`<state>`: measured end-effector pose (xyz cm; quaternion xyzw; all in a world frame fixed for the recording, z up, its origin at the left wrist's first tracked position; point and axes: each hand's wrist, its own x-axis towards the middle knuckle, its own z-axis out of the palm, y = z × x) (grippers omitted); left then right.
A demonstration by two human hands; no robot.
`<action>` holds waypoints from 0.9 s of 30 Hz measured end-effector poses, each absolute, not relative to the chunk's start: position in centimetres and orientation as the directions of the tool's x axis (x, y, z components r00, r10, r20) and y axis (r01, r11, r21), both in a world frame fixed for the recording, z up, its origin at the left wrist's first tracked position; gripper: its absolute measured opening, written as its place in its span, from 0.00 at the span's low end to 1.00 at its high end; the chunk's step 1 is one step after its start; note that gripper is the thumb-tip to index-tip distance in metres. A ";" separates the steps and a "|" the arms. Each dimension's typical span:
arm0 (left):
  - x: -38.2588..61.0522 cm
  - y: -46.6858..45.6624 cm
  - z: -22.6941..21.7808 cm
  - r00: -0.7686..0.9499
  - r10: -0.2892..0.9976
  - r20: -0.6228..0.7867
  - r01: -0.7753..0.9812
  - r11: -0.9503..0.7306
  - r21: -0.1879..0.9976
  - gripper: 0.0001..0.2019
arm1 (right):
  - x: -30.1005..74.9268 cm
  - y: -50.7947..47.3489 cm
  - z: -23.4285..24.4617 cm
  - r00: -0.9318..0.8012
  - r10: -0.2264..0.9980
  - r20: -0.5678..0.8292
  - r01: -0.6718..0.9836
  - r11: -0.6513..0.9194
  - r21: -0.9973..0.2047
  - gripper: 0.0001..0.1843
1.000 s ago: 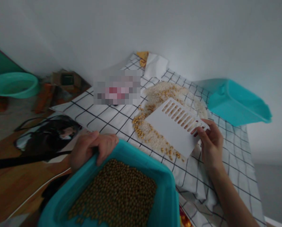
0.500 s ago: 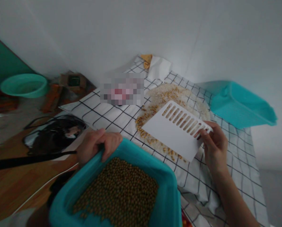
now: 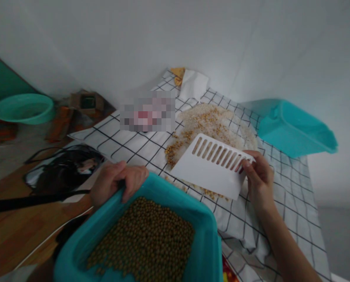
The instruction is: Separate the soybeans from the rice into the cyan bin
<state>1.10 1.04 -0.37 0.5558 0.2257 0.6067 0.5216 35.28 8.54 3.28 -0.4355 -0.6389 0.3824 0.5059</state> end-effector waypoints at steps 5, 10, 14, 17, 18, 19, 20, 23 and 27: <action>0.7 1.3 0.6 0.268 0.852 0.449 -0.315 -0.363 0.877 0.34 | 35.1 8.2 3.4 -0.111 0.950 0.293 0.204 0.310 -0.928 0.08; 0.5 1.4 0.6 0.285 0.848 0.446 -0.309 -0.359 0.881 0.34 | 35.0 8.0 3.6 -0.152 0.948 0.281 0.173 0.305 -0.937 0.07; 0.6 1.3 0.4 0.287 0.833 0.473 -0.324 -0.380 0.867 0.34 | 34.9 7.8 3.5 -0.163 0.955 0.247 0.193 0.277 -0.941 0.07; 0.8 1.2 0.5 0.261 0.847 0.462 -0.328 -0.372 0.868 0.34 | 34.7 7.6 3.6 -0.173 0.956 0.237 0.197 0.269 -0.943 0.07; 0.9 1.2 0.5 0.243 0.855 0.459 -0.330 -0.372 0.868 0.34 | 34.6 7.6 3.6 -0.174 0.956 0.235 0.197 0.268 -0.943 0.07; 1.0 1.2 0.5 0.231 0.859 0.457 -0.328 -0.373 0.868 0.34 | 34.5 7.5 3.7 -0.173 0.957 0.232 0.198 0.265 -0.944 0.07; 1.0 1.2 0.5 0.231 0.860 0.456 -0.322 -0.374 0.870 0.34 | 34.4 7.5 3.7 -0.172 0.958 0.230 0.201 0.262 -0.944 0.07; 1.0 1.3 0.6 0.246 0.856 0.455 -0.309 -0.376 0.874 0.34 | 34.4 7.4 3.8 -0.188 0.957 0.219 0.215 0.258 -0.942 0.07; 0.7 1.3 0.5 0.231 0.856 0.463 -0.329 -0.379 0.865 0.34 | 34.5 7.5 3.8 -0.259 0.943 0.208 0.198 0.263 -0.944 0.06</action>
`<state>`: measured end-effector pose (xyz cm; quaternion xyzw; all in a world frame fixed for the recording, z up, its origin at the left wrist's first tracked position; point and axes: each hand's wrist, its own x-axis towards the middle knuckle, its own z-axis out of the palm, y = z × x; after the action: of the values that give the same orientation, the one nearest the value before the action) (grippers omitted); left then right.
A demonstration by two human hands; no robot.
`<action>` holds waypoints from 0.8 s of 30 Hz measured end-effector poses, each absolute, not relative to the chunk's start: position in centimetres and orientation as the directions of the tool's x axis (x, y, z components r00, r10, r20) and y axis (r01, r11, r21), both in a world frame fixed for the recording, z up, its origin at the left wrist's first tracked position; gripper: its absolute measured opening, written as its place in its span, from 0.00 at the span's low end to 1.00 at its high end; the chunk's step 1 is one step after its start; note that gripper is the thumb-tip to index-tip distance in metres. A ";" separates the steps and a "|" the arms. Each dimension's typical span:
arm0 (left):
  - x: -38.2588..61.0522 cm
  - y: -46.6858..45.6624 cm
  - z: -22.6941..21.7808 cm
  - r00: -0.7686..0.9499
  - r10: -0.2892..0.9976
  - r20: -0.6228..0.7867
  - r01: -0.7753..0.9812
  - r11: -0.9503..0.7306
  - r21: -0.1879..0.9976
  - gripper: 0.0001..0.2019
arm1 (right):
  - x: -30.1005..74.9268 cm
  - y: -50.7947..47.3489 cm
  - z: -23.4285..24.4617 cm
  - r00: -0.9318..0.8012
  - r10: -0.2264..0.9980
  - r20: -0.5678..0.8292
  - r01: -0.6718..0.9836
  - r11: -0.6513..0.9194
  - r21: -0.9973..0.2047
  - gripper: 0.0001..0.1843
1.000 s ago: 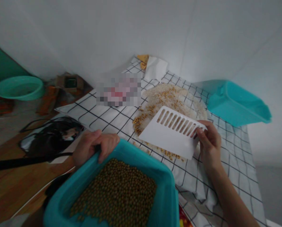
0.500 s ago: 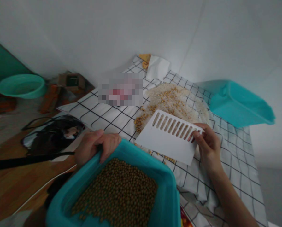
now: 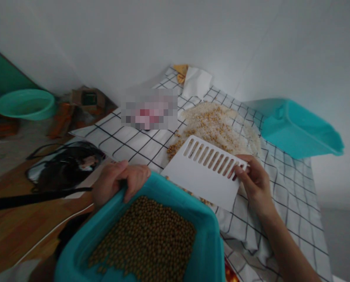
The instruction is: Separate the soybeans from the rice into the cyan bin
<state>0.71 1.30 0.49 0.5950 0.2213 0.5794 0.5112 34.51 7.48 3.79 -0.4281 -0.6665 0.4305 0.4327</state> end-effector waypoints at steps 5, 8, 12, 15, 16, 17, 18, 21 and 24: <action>0.5 1.4 0.5 0.279 0.841 0.463 -0.316 -0.375 0.872 0.35 | 34.4 7.4 3.9 -0.279 0.938 0.205 0.181 0.261 -0.948 0.06; 0.4 1.4 0.5 0.266 0.846 0.463 -0.334 -0.370 0.867 0.35 | 34.3 7.4 4.1 -0.257 0.941 0.220 0.200 0.275 -0.940 0.06; 0.2 1.4 0.4 0.311 0.828 0.468 -0.325 -0.370 0.870 0.35 | 34.3 7.5 4.1 -0.241 0.937 0.252 0.199 0.302 -0.932 0.06; 0.1 1.4 0.4 0.336 0.820 0.463 -0.311 -0.368 0.876 0.35 | 34.3 7.5 4.1 -0.265 0.939 0.221 0.196 0.277 -0.941 0.05; 0.0 1.4 0.4 0.330 0.818 0.471 -0.314 -0.375 0.872 0.35 | 34.3 7.4 4.1 -0.276 0.939 0.204 0.196 0.263 -0.945 0.05; 0.0 1.5 0.4 0.321 0.816 0.481 -0.319 -0.385 0.866 0.35 | 34.3 7.3 4.2 -0.285 0.939 0.191 0.195 0.251 -0.948 0.05; 0.0 1.5 0.4 0.317 0.812 0.490 -0.325 -0.393 0.860 0.35 | 34.3 7.3 4.2 -0.290 0.940 0.179 0.193 0.241 -0.951 0.06; 0.1 1.5 0.4 0.329 0.806 0.493 -0.329 -0.392 0.859 0.34 | 34.3 7.1 4.4 -0.306 0.938 0.164 0.169 0.223 -0.960 0.06; 0.4 1.5 0.2 0.297 0.823 0.485 -0.347 -0.380 0.857 0.34 | 34.1 7.2 4.5 -0.339 0.933 0.118 0.136 0.173 -0.975 0.07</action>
<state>0.42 1.45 0.23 0.6132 0.1938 0.5602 0.5222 34.13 7.22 4.48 -0.4104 -0.6515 0.4950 0.4025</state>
